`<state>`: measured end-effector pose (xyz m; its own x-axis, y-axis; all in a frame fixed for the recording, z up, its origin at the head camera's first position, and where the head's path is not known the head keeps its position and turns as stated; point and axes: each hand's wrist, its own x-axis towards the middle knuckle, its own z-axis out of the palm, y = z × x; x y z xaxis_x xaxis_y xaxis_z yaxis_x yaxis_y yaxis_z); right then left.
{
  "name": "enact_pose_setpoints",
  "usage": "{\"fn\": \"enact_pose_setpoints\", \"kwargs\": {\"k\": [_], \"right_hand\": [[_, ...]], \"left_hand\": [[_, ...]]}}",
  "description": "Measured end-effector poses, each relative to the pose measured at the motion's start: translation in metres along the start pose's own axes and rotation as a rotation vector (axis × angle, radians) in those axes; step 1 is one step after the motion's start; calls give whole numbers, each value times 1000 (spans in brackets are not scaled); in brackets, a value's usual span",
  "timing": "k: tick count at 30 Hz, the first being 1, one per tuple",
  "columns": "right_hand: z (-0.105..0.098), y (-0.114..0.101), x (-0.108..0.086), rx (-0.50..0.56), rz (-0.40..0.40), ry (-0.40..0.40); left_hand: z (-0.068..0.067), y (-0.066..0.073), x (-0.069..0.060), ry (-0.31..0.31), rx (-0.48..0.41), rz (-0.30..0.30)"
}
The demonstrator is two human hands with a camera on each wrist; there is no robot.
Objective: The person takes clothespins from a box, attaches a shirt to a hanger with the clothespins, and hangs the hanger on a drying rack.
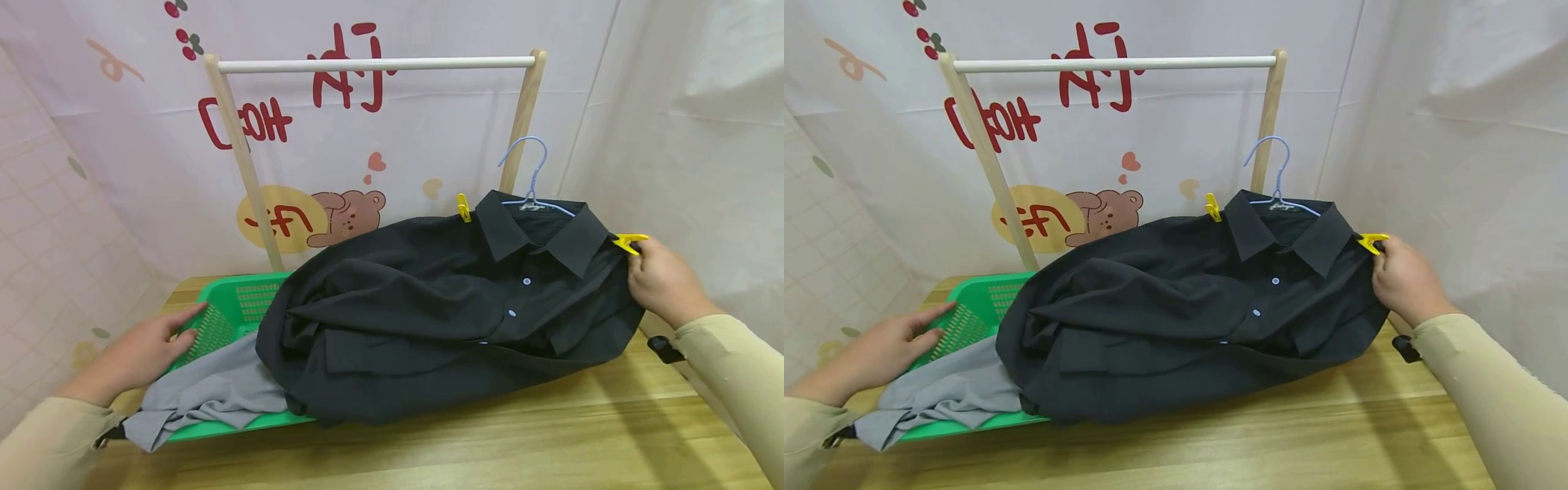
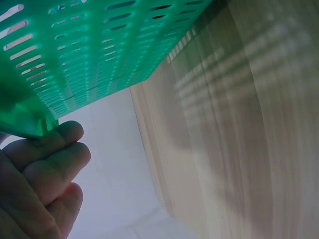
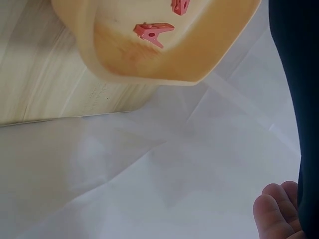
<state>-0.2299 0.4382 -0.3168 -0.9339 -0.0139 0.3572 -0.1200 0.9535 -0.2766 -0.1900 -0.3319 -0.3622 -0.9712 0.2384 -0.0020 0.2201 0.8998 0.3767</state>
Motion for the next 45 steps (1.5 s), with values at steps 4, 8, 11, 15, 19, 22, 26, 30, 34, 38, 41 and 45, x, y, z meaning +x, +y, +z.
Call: {"fn": "enact_pose_setpoints", "kwargs": {"k": [4,8,11,15,19,22,26,30,34,38,41,45], "right_hand": [[-1,0,0,0,0,8],[-4,-1,1,-12,15,5],[-5,0,1,-19,32,-6],[-7,1,0,-22,36,-9],[-7,3,0,-27,34,0],[-7,3,1,-31,40,-2],[-9,3,2,-36,53,-14],[-10,2,2,-40,59,-12],[-13,0,2,-38,75,-9],[-17,-2,2,-35,100,6],[-19,-2,3,-26,115,14],[-23,-3,3,-19,131,17]], "left_hand": [[-3,-5,-2,-8,-1,-1],[-7,-9,-4,-13,2,-1],[-9,-12,-4,-18,16,0],[-11,-15,-5,-18,37,-5],[-13,-17,-6,-23,47,-11],[-14,-20,-7,-32,45,-22],[-17,-24,-8,-33,70,-28],[-19,-27,-9,-39,85,-33],[-23,-32,-10,-45,113,-36],[-26,-37,-10,-35,137,-25],[-27,-39,-11,-32,145,-17],[-28,-41,-12,-29,158,-9]]}}
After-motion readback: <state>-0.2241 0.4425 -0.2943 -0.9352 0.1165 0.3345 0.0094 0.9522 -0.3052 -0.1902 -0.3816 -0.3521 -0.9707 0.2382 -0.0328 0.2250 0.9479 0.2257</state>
